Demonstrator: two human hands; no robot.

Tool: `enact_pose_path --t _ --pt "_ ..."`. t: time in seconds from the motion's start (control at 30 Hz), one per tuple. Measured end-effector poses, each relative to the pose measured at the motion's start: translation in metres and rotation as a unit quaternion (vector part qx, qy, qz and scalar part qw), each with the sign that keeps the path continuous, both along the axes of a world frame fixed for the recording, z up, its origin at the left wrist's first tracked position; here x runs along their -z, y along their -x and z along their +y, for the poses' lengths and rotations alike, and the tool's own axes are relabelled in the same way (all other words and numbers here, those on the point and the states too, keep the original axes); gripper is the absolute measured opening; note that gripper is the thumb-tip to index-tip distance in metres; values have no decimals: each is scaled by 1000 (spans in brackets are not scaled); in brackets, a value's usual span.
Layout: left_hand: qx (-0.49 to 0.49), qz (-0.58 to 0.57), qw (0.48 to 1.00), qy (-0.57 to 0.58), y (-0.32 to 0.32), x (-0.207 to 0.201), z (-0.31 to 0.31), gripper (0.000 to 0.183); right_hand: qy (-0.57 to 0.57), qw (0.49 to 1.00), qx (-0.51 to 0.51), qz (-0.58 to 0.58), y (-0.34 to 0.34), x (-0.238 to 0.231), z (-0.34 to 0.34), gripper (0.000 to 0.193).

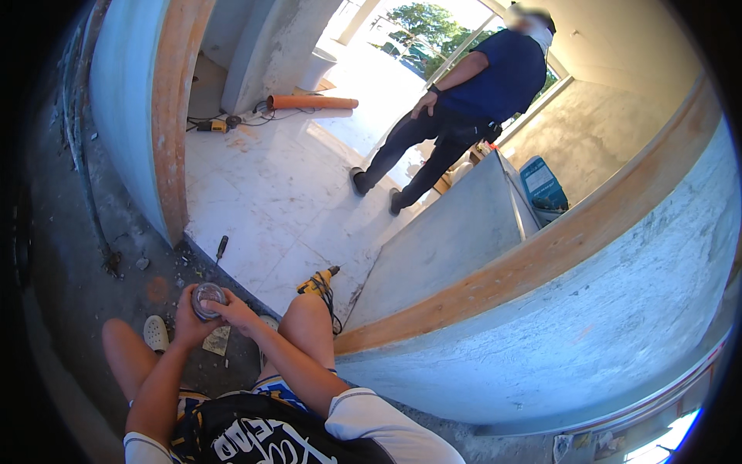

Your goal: The person sits on the floor, opens a small paint can, and stirs the paint with a brush. They then place the brush inside the can and set the can down.

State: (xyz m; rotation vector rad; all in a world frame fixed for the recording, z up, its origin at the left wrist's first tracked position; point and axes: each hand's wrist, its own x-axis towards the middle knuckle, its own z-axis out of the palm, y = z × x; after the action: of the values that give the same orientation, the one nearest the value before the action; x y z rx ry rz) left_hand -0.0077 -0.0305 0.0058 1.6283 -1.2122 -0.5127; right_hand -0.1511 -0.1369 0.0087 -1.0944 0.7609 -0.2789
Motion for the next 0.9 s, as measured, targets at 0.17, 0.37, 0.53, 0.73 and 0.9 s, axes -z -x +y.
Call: enact_pose_path --t 0.17,0.37,0.53,0.73,0.9 --pt "18 15 1000 16 -3 3 -1 99 11 1000 -13 4 -2 1 -2 74" --pt "163 198 966 28 -27 3 -4 94 6 1000 10 -16 1 0 -5 76" --pt "156 276 948 -5 -31 6 -10 83 51 998 32 -17 -1 3 -6 82" --pt "138 321 936 -49 -23 13 -8 86 34 999 31 21 -2 3 -5 76" --pt "127 242 962 -20 -23 17 -10 89 -4 999 39 -14 -1 -2 -4 74"
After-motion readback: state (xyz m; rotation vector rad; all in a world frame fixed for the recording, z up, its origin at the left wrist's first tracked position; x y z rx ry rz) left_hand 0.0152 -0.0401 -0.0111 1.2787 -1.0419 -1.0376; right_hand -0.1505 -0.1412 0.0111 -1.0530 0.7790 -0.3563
